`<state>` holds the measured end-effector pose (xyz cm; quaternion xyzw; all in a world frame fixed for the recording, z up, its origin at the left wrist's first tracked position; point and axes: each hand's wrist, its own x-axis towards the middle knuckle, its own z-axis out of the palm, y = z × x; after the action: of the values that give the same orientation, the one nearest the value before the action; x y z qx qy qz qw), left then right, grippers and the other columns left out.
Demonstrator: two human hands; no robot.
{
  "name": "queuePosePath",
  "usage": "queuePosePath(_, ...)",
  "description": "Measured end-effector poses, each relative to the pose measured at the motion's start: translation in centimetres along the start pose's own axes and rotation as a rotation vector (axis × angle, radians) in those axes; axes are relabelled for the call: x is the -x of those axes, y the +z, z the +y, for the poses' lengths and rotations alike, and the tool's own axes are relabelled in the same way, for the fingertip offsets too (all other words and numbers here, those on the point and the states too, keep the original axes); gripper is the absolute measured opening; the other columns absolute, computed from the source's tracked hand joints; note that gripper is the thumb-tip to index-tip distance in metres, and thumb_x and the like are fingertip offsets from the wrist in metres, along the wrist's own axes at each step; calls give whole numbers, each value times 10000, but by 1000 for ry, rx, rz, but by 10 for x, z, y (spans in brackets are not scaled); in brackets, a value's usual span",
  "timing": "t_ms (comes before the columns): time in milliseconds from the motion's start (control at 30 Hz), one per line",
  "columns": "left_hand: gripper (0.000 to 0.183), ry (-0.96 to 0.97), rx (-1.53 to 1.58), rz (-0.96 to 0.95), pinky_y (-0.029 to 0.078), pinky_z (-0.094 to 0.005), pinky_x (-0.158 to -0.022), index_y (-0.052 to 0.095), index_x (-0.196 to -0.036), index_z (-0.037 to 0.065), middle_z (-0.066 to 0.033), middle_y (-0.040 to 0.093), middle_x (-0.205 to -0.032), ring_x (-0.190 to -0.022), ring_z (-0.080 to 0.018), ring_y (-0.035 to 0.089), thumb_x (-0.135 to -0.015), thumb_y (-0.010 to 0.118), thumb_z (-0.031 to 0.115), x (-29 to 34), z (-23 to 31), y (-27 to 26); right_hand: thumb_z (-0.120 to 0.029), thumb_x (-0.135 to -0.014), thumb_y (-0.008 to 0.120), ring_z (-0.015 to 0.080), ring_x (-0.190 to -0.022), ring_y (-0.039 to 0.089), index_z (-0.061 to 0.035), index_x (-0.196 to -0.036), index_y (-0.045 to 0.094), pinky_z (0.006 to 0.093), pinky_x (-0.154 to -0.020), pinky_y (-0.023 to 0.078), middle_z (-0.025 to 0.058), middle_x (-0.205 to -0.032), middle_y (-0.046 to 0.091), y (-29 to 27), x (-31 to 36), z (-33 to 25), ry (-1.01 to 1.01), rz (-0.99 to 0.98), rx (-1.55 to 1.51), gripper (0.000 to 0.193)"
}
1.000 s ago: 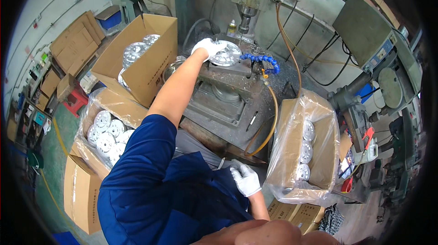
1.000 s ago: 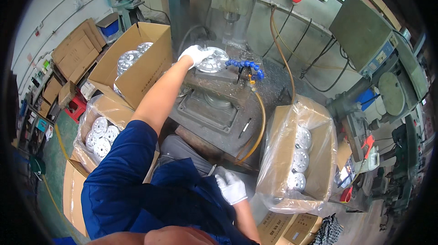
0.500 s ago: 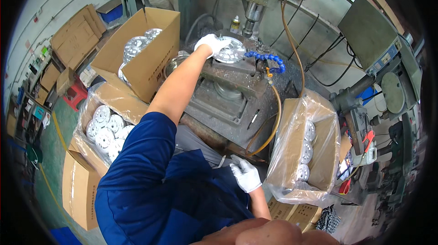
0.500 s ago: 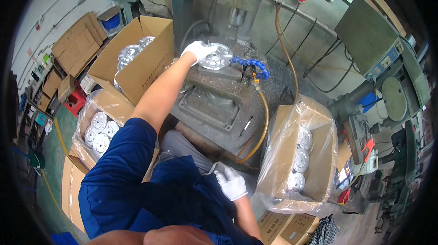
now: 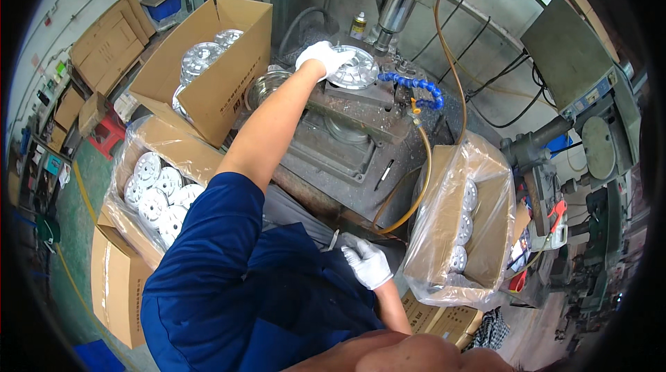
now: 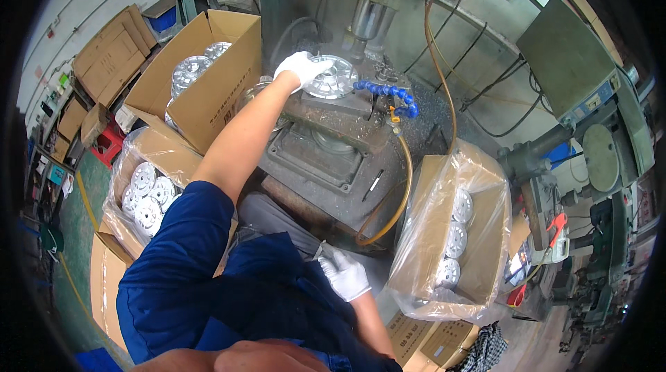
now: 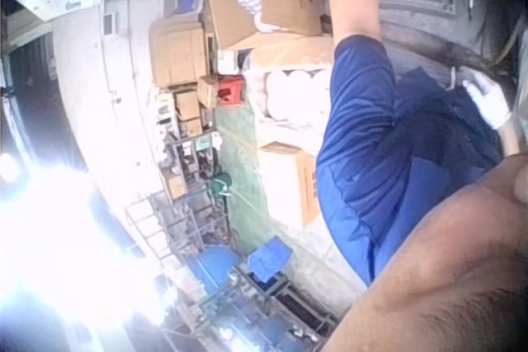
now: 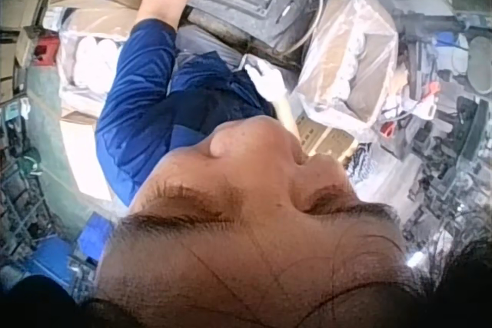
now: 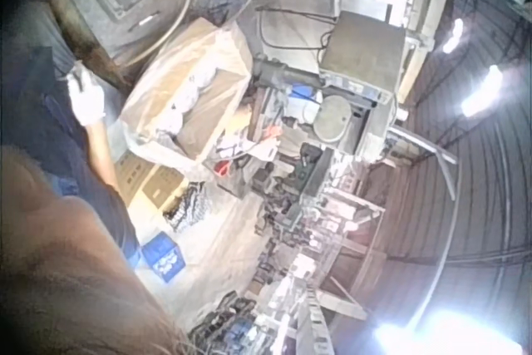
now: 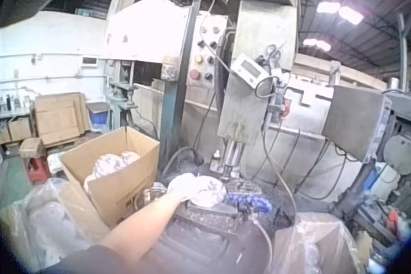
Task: Picking circular metal parts from a box, placing them onto a machine fixture for inspection or testing, and then placing them into an output box.
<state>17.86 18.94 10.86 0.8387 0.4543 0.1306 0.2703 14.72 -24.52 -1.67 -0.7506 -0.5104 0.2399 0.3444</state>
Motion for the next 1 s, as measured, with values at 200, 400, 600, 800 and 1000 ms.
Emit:
queuePosePath(200,788,2,44,63,435,-369,-961,613,-1184,16,-200,591,-1227,-1150,-324,563,-743,565,667,1,-1,4,-264,-885,617,349,-963,638,-90,-1206,593,395,-831,516,187,-1050,656,-5,-8,-4,-37,-20,1,366)
queuePosePath(400,835,-25,14,-23,404,-367,-1015,556,-1273,40,-166,524,-1333,-1229,-300,508,-751,544,692,0,0,-1,-249,-883,621,333,-979,640,-95,-1222,587,383,-839,516,175,-1070,656,-5,-7,-2,-13,-4,-59,373)
queuePosePath(600,830,-39,13,-18,404,-367,-1014,556,-1271,38,-167,522,-1334,-1231,-300,506,-758,538,689,2,1,-1,-144,-854,652,288,-921,672,-23,-1179,603,334,-820,521,166,-1015,677,-8,-6,-5,-33,12,22,350)
queuePosePath(800,824,-19,8,-13,402,-363,-1016,558,-1270,37,-167,524,-1333,-1233,-298,505,-765,531,687,-1,-1,1,-148,-859,649,272,-919,677,-22,-1184,601,332,-812,524,169,-1012,679,-10,-6,-8,-23,24,-44,352)
queuePosePath(1000,758,-2,16,67,440,-370,-954,631,-1159,24,-192,608,-1202,-1133,-322,574,-746,572,657,-2,-2,5,-156,-858,650,274,-916,677,-30,-1194,597,334,-810,524,166,-1010,679,-11,-2,-8,-19,22,-5,363)
